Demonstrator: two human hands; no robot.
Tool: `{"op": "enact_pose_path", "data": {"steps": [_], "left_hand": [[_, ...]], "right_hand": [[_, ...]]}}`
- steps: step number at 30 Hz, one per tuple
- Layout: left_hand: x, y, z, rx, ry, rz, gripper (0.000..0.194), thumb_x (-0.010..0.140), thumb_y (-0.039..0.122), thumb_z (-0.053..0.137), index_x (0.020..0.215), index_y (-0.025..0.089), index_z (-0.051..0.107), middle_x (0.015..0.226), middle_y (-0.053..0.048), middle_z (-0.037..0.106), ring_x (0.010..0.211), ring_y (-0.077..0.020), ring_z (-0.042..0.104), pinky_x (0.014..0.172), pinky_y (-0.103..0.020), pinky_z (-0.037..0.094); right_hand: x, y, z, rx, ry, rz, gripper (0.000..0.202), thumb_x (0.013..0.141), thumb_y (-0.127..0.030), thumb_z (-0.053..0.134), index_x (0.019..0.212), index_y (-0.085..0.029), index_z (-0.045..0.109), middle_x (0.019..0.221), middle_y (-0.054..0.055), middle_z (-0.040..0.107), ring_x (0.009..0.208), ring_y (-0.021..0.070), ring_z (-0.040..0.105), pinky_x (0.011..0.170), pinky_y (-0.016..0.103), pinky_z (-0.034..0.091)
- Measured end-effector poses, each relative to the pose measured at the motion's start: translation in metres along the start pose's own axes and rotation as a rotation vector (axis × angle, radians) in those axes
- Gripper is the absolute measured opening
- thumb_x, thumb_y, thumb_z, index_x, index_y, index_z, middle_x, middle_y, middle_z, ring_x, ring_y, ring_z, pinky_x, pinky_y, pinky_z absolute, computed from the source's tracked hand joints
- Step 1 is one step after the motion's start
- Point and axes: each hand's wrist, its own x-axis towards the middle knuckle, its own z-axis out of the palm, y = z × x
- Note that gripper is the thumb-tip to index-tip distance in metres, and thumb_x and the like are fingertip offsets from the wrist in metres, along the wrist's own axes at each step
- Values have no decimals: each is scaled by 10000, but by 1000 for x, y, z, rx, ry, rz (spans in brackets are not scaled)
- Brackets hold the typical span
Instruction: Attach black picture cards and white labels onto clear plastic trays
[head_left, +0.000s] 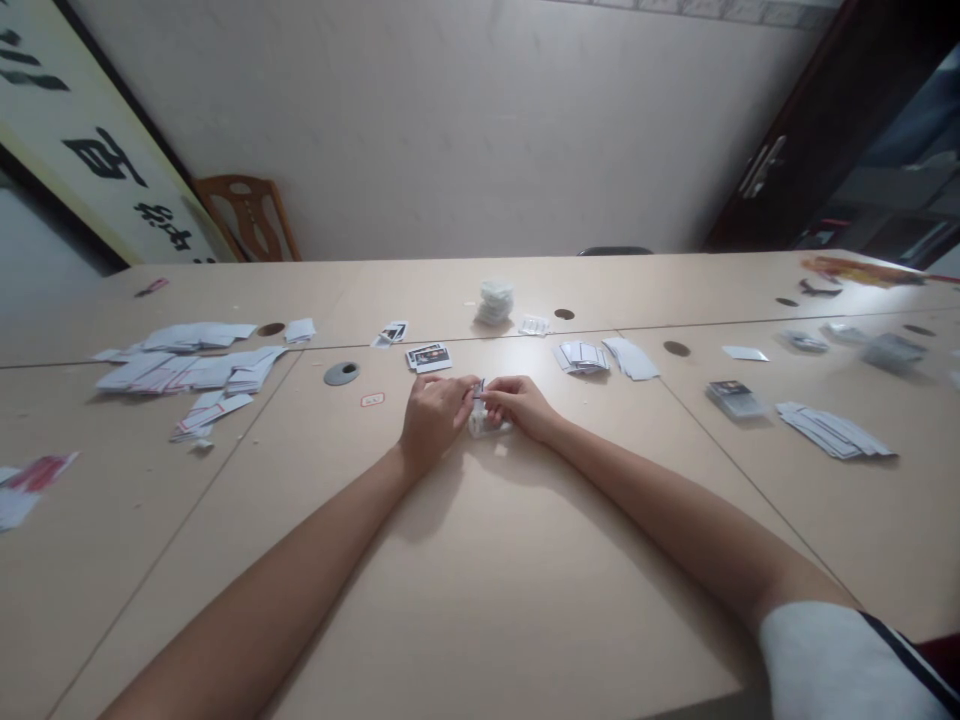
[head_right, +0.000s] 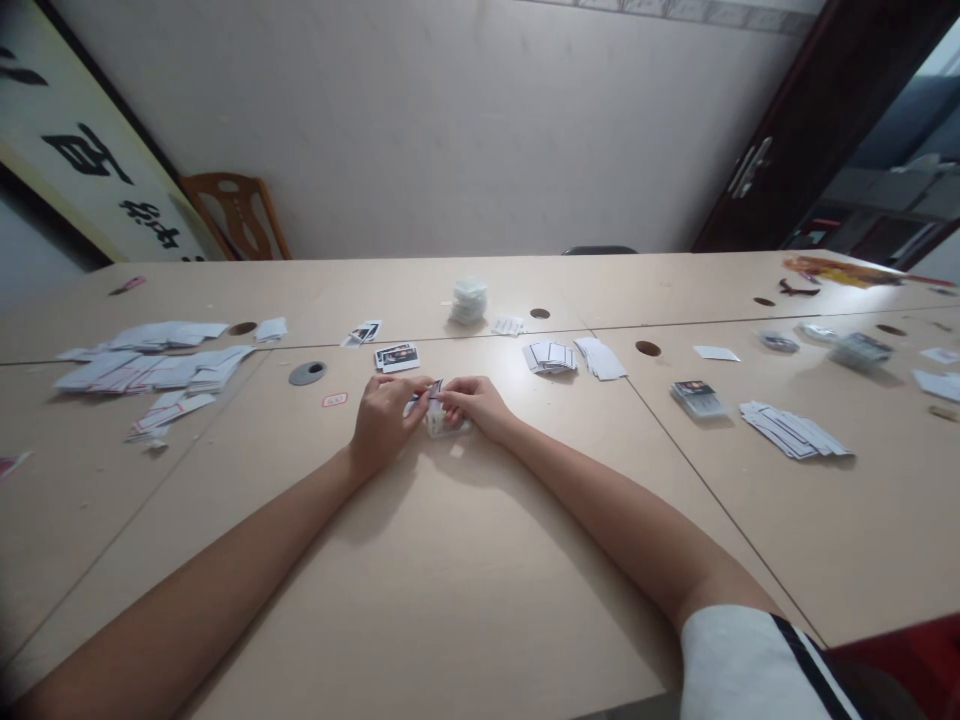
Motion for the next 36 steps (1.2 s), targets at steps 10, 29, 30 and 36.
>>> {"op": "enact_pose_path", "data": {"steps": [10, 29, 30, 36], "left_hand": [[1, 0, 1, 13, -27, -109, 195, 912, 190, 540, 1087, 214, 624, 899, -32, 757, 853, -200, 706, 871, -370, 417], [1, -3, 0, 53, 40, -134, 217, 897, 176, 551, 1102, 220, 602, 907, -25, 744, 828, -212, 684, 872, -384, 388], [0, -3, 0, 55, 48, -131, 219, 896, 173, 552, 1104, 221, 599, 916, -23, 743, 829, -210, 684, 871, -381, 388], [0, -4, 0, 50, 47, -175, 242, 893, 159, 528, 1119, 227, 582, 970, -39, 735, 921, -220, 681, 885, -383, 388]], "right_hand": [[-1, -1, 0, -12, -11, -7, 200, 713, -320, 750, 694, -164, 626, 503, -38, 608, 453, 84, 548, 483, 188, 431], [-1, -4, 1, -18, -2, 21, 191, 708, -298, 720, 672, -172, 581, 499, -36, 608, 449, 84, 541, 483, 186, 421], [-1, -3, 1, -16, 1, 25, 189, 708, -296, 718, 673, -172, 581, 497, -36, 608, 446, 84, 541, 479, 185, 420], [-1, -2, 0, -16, 5, 29, 168, 706, -276, 703, 660, -170, 581, 508, -27, 621, 440, 81, 547, 470, 177, 423]]}}
